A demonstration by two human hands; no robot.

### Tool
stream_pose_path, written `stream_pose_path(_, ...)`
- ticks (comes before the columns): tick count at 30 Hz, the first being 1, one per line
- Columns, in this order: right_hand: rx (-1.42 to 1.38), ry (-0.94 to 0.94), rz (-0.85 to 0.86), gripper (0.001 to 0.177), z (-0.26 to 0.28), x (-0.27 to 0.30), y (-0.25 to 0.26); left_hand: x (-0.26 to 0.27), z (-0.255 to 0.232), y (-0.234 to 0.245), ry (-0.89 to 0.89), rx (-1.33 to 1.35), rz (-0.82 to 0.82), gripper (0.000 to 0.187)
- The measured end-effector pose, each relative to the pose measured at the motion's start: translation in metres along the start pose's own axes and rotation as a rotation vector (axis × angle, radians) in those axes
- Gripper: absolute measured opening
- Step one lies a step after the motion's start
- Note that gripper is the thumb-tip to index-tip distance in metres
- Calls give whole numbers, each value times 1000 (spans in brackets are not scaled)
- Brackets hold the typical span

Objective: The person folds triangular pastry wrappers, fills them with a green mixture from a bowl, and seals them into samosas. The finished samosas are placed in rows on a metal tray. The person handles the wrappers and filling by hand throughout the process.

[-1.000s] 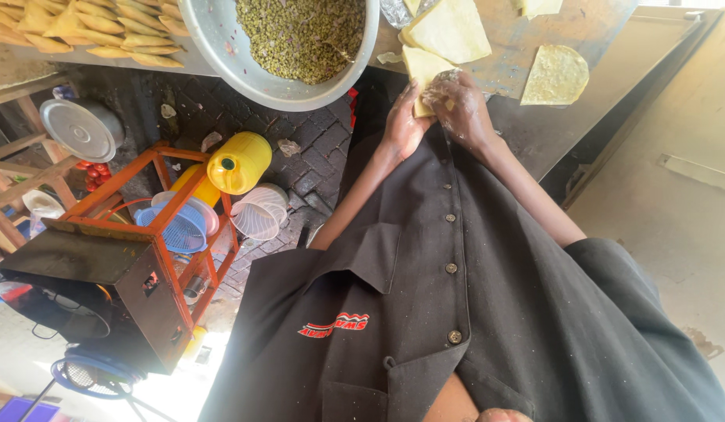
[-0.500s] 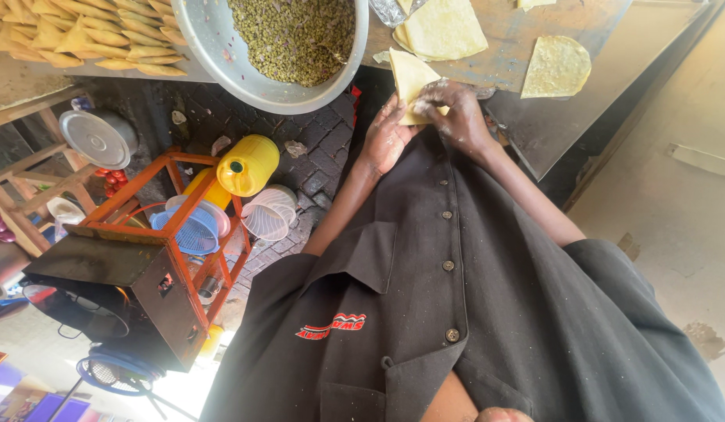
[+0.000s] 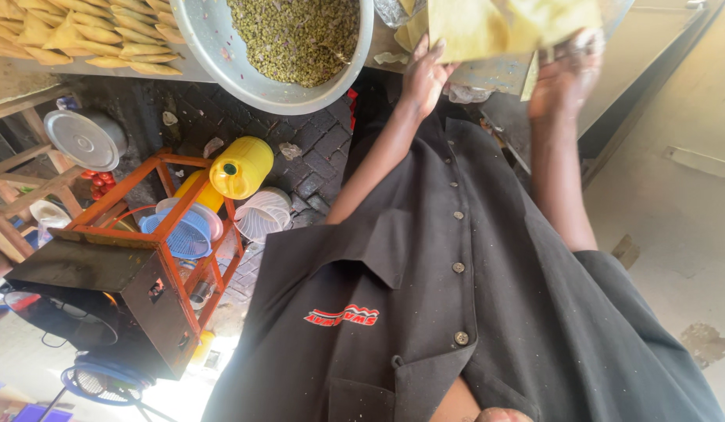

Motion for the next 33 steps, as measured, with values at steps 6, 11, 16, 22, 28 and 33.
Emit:
stream_pose_path(6,-43,83,217,35,49,4,-24,-10,13,38,-66,-211,-175,60)
stream_pose_path(11,248,85,103,29,18,9,-17,33,-30,33,-186,-859,-240,53)
stream_pose_path(16,675,24,558,25,-35,70,-91,50,-26,-15,139,-125,98,75)
stream_pose_path(22,1241,676,655,42,19,100,-152,40,-45,-27,56,-282,73,75)
stream_pose_path(28,909,-32,675,37,-52,34,-90,23,-49,-12,-112,-242,26,54)
stream_pose_path(33,667,-219,450,38,-87,19,-45,24,-55,19,-182,-354,-130,39)
Point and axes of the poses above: each hand's wrist, its own x-axis away from the middle knuckle, its own y-axis out of the back of the hand, z = x × y, the point moved 10 cm from there along -x, towards the middle knuckle, and after that the axes turned 2 degrees about y, right-handed, at the moved point
